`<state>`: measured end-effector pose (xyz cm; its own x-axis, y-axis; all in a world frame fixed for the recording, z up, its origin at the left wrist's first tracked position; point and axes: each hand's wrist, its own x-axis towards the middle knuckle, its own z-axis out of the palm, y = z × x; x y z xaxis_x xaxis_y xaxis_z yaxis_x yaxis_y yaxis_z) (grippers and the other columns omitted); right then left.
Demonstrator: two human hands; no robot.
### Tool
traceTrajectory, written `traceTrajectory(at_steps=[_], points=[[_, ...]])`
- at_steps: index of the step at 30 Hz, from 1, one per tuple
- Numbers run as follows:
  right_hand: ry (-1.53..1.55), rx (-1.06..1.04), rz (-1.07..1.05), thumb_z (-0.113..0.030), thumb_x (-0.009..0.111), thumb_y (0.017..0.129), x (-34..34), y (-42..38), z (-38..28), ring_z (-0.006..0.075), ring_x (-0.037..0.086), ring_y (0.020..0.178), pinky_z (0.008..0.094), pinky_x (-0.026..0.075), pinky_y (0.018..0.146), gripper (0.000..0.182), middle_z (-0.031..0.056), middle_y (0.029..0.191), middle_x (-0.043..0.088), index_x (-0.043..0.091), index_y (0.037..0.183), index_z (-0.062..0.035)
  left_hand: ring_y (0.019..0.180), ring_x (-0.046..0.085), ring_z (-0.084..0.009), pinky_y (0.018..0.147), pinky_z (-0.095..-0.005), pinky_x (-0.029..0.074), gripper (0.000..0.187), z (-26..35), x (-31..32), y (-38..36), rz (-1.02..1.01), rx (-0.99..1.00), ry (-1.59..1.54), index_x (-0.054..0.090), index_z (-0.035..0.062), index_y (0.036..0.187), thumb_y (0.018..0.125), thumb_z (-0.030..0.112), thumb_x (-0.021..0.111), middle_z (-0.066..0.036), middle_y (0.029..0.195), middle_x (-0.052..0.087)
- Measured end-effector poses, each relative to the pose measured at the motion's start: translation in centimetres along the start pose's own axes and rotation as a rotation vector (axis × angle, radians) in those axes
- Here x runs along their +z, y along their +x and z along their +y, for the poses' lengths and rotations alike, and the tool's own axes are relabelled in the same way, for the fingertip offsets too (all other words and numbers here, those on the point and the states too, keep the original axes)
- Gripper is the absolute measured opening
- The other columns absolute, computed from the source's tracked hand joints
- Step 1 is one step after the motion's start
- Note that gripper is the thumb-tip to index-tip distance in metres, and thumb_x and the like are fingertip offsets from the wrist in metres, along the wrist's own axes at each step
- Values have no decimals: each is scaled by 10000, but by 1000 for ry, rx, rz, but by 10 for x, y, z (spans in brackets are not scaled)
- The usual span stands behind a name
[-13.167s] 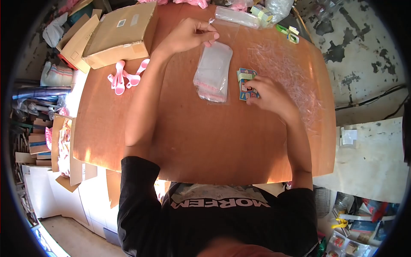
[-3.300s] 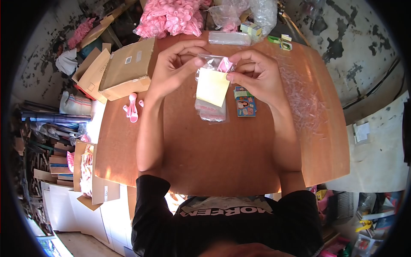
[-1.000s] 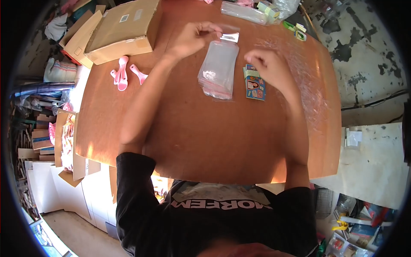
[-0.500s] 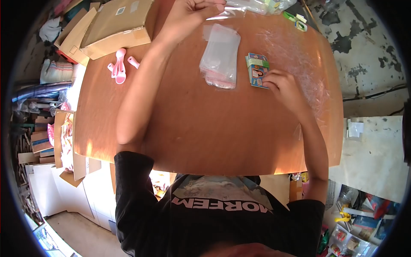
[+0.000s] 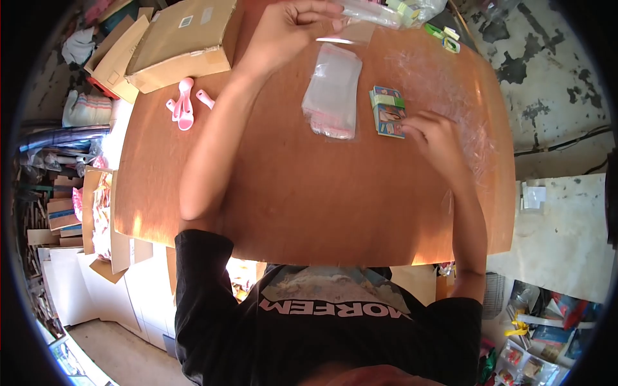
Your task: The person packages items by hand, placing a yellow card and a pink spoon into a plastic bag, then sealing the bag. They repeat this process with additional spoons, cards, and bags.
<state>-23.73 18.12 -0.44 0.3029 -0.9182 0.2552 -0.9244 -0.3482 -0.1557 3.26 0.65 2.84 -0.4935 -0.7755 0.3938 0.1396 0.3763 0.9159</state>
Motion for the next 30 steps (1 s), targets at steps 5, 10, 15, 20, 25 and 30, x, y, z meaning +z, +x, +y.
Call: traceTrajectory(at_steps=[5,10,15,20,25,30], points=[[326,33,623,-44,695,850,-46,27,-18,118,597,636,236,460,584,78,70,773,670,693,913,1,936,652,-94,883,-242,491,273,1,10,-6,-78,-28,111,661,-19,1137,865,-32,638,-79,996,724],[567,55,871,-36,705,855,-51,68,-27,51,550,657,196,439,596,115,19,794,671,695,952,26,861,633,-78,787,-244,511,267,14,29,-13,-242,-80,137,663,-28,1129,867,16,683,-70,962,727],[612,115,645,-88,703,868,-53,80,-17,40,534,650,197,426,584,132,6,802,675,706,958,10,871,632,-76,794,-246,511,202,26,27,-14,-192,-102,244,696,-38,1054,866,37,698,-79,965,725],[664,96,436,-102,719,852,-40,81,-7,36,540,637,207,404,564,131,9,767,683,715,951,-17,914,621,-72,803,-248,510,335,20,25,-14,-266,-133,167,640,-40,1188,882,82,699,-83,1002,720],[772,130,387,-100,736,835,-30,84,-21,65,587,672,228,442,613,118,47,798,709,706,915,-20,919,624,-77,797,-247,518,324,19,35,-17,-289,-77,101,642,-34,1188,892,89,689,-89,1055,711],[572,-190,415,-138,724,845,-28,88,-24,165,638,823,294,486,743,138,95,933,697,712,918,-21,962,636,-99,835,-260,530,290,21,40,-19,-225,-42,122,664,-18,1159,882,65,689,-91,1084,707]])
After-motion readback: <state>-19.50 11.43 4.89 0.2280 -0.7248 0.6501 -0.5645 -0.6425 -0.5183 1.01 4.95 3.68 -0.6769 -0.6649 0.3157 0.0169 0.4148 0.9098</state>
